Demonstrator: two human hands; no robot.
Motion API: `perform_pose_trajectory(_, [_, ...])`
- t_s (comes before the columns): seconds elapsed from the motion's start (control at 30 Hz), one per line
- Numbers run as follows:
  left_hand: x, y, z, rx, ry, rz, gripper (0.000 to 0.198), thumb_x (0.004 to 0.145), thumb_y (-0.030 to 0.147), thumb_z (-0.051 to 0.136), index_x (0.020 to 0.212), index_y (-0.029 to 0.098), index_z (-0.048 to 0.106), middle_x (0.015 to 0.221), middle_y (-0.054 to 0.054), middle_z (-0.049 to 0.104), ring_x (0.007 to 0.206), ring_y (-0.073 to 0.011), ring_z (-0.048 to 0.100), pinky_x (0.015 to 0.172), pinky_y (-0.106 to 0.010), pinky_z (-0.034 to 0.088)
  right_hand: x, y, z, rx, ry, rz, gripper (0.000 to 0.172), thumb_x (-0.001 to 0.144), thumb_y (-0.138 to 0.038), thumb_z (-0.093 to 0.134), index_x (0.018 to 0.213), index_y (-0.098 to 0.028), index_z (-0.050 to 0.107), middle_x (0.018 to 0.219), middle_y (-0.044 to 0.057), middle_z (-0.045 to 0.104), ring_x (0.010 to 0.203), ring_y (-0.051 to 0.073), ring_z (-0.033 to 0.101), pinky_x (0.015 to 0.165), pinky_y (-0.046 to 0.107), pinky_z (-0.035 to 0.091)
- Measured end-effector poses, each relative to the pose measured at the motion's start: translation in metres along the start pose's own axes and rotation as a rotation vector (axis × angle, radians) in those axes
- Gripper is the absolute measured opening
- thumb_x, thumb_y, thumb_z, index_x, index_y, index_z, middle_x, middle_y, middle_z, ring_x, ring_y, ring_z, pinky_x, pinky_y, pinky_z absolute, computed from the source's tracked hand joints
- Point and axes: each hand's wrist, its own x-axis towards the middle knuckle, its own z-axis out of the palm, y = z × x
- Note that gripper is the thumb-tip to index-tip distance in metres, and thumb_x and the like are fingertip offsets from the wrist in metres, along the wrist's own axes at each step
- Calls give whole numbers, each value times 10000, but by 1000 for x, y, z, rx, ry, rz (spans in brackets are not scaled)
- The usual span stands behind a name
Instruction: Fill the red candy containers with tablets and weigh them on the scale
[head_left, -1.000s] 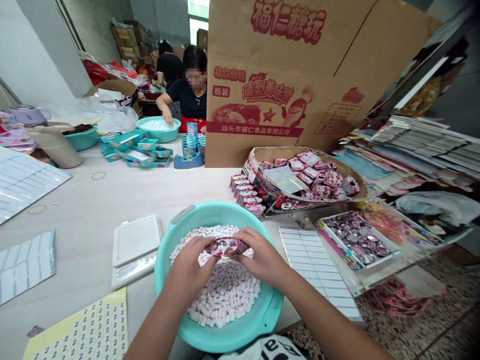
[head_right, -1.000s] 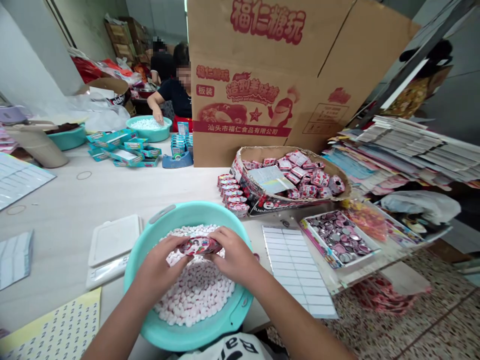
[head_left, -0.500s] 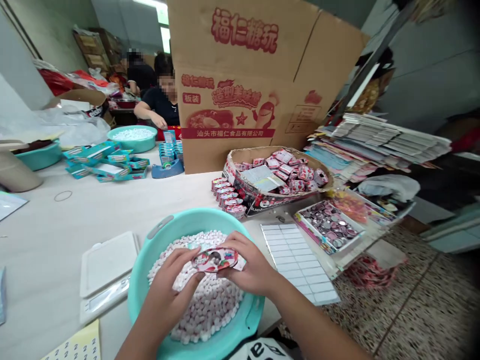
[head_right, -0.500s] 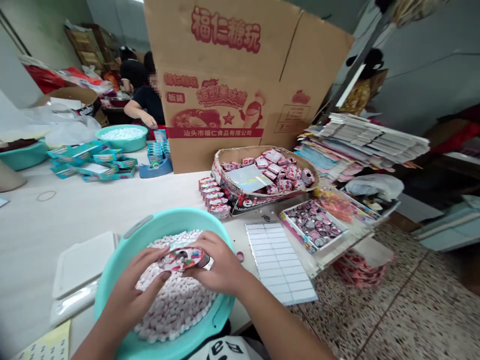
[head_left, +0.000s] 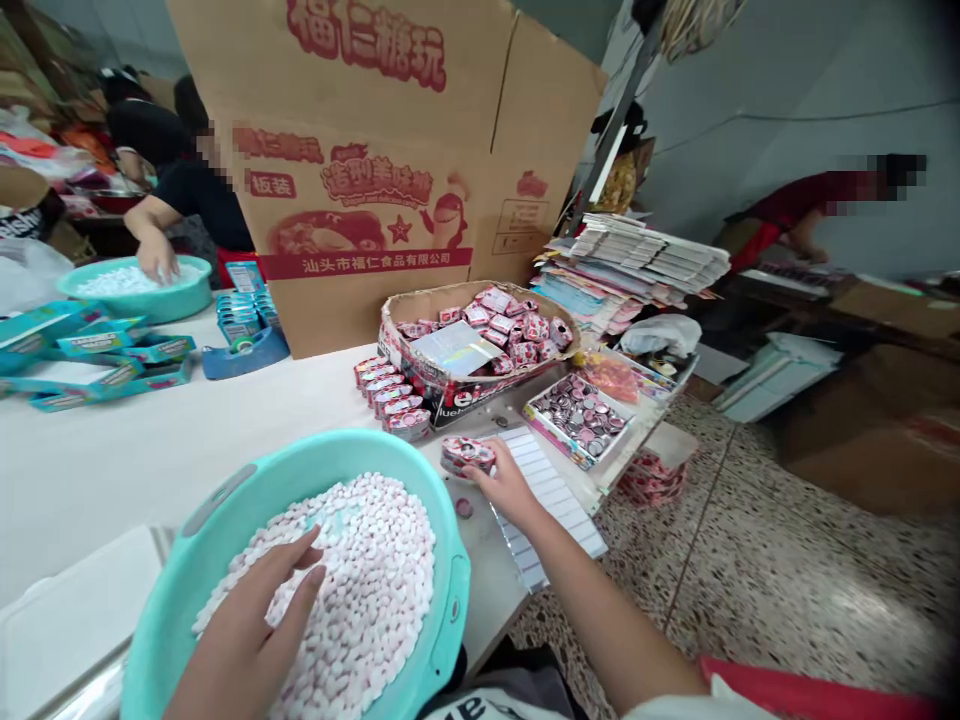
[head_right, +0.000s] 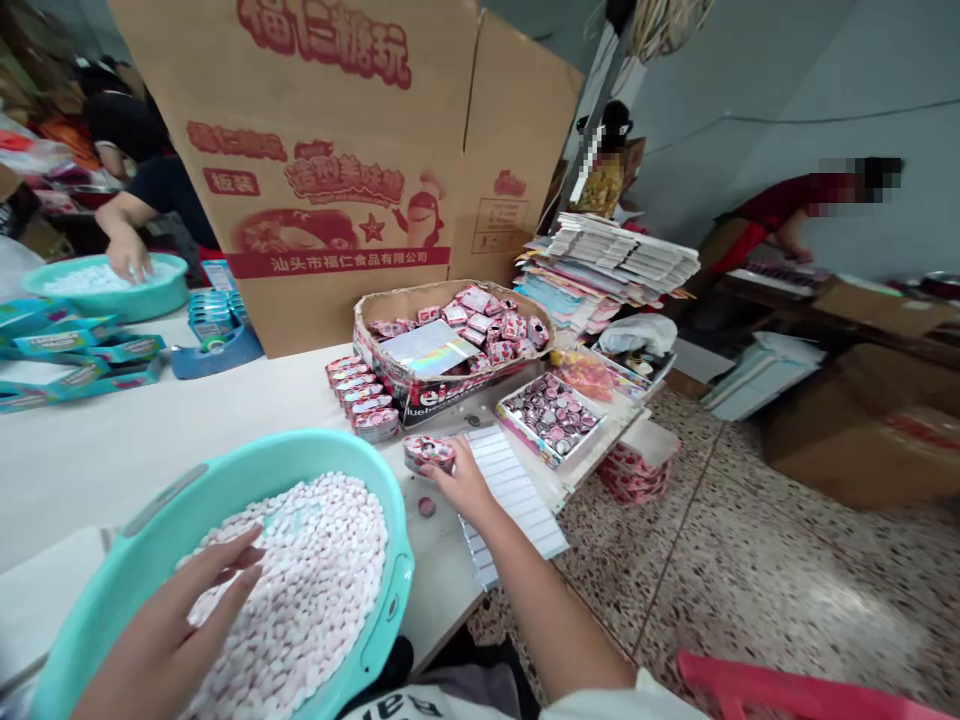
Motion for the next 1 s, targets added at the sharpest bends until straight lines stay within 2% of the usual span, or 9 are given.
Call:
perform_pose_trajectory(0.1, [3, -11, 0, 49, -22, 15, 498, 833, 626, 552, 1204, 310, 656, 1127, -36, 711, 1029, -243, 684, 573, -243, 584, 4, 7, 17, 1, -82, -24, 206, 758, -264, 720, 873, -195, 564, 936, 28, 524, 912, 213, 539, 833, 343, 447])
perform_pose_trajectory(0.2, [5, -19, -1, 106, -66, 53, 462, 827, 612, 571, 1152, 303, 682, 1088, -35, 718, 999, -242, 692, 573, -243, 583, 0, 8, 19, -72, -148, -34, 203, 784, -279, 724, 919, -193, 598, 959, 36, 530, 934, 220, 541, 846, 350, 443])
perform_pose_trajectory(0.3, [7, -18, -2, 120, -59, 63, 467, 831, 612, 564, 1156, 296, 677, 1056, -37, 713, 963, -239, 690, 565, -248, 575, -9, 6, 8, -198, -180, -15, 411, 769, -348, 759, 1126, -209, 611, 1049, 58, 516, 1020, 242, 534, 917, 373, 447])
perform_pose_trajectory(0.37, [7, -13, -3, 118, -41, 62, 493, 833, 619, 557, 1178, 284, 663, 994, -38, 702, 900, -227, 688, 560, -250, 569, -13, 5, -2, -227, -147, -4, 568, 775, -409, 750, 1274, -218, 558, 1110, 75, 491, 1090, 261, 518, 980, 397, 436])
perform_pose_trajectory(0.4, [7, -11, -3, 120, -34, 58, 508, 835, 624, 551, 1191, 276, 654, 948, -36, 692, 859, -219, 683, 551, -251, 563, -15, 5, -7, -224, -109, -1, 578, 818, -432, 701, 1326, -218, 525, 1127, 83, 480, 1116, 264, 510, 1005, 407, 428])
perform_pose_trajectory(0.53, [8, -5, -5, 125, -47, 40, 543, 831, 635, 548, 1220, 265, 628, 926, -38, 671, 830, -212, 665, 531, -248, 551, -12, 9, -27, -297, 40, 25, 410, 978, -324, 424, 1361, -205, 503, 1117, 100, 472, 1125, 246, 497, 1042, 415, 405])
perform_pose_trajectory(0.7, [8, -10, -6, 107, -80, 6, 528, 829, 627, 552, 1230, 289, 618, 1041, -51, 684, 941, -233, 681, 538, -234, 561, -17, 14, -49, -514, -197, 105, 267, 901, -197, 524, 1124, -183, 671, 1037, 87, 540, 1062, 240, 529, 961, 363, 428])
perform_pose_trajectory(0.87, [9, -19, -5, 108, -90, -11, 539, 806, 640, 574, 1219, 299, 632, 1104, -62, 691, 980, -252, 682, 591, -268, 599, -42, 18, -62, -449, -296, 169, 297, 859, -265, 619, 1143, -178, 633, 1078, 86, 573, 980, 227, 577, 902, 350, 429])
perform_pose_trajectory(1.0, [10, -24, -4, 119, -92, 18, 510, 803, 638, 583, 1168, 290, 660, 1116, -64, 698, 988, -256, 683, 634, -286, 612, -56, 25, -66, -321, -371, 227, 131, 864, -171, 557, 972, -193, 628, 958, 51, 618, 897, 205, 588, 836, 326, 438])
